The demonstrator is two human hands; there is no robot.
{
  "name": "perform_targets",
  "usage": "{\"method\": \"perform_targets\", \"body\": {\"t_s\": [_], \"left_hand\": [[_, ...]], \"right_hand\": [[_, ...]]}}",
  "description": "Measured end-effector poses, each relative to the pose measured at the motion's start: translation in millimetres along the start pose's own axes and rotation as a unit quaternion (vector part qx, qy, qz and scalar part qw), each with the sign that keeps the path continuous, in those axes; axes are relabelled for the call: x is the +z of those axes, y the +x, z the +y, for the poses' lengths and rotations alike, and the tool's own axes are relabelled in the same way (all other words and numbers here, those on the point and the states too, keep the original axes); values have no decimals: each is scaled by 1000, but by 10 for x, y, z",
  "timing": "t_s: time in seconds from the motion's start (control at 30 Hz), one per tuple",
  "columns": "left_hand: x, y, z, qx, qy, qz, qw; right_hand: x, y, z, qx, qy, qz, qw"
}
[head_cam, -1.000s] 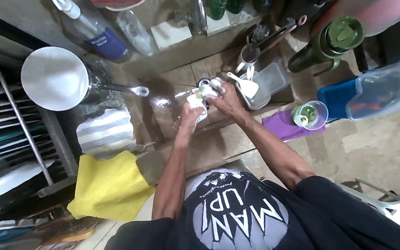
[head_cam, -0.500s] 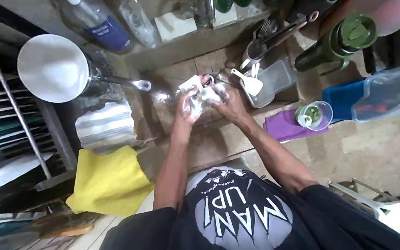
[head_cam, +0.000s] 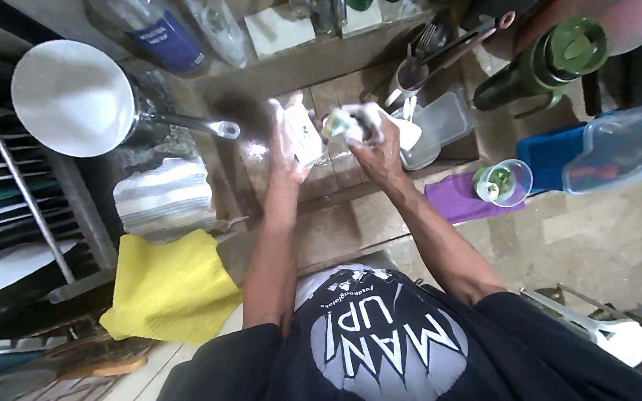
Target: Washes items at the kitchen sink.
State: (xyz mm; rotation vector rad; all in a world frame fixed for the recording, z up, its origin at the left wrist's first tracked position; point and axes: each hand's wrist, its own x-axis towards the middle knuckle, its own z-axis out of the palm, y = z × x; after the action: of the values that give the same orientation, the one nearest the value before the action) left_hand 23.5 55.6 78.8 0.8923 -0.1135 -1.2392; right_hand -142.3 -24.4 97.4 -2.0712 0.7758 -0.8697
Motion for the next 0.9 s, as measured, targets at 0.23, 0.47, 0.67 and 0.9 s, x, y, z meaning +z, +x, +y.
{"method": "perform_targets", "body": {"t_s": [0.23, 0.47, 0.67, 0.9], "left_hand": [[37, -71, -41, -51, 131, 1, 990], [-2, -73, -148, -80, 101, 24, 991], [-143, 113, -134, -86, -41, 105, 990], [-94, 171, -452, -12, 1, 202, 979]], "right_hand": [[160, 27, 36, -54, -40, -172, 983], [241, -22, 93, -57, -33, -141, 988], [-70, -128, 338, 32, -47, -102, 993], [559, -469, -60, 9, -6, -14, 1000]]}}
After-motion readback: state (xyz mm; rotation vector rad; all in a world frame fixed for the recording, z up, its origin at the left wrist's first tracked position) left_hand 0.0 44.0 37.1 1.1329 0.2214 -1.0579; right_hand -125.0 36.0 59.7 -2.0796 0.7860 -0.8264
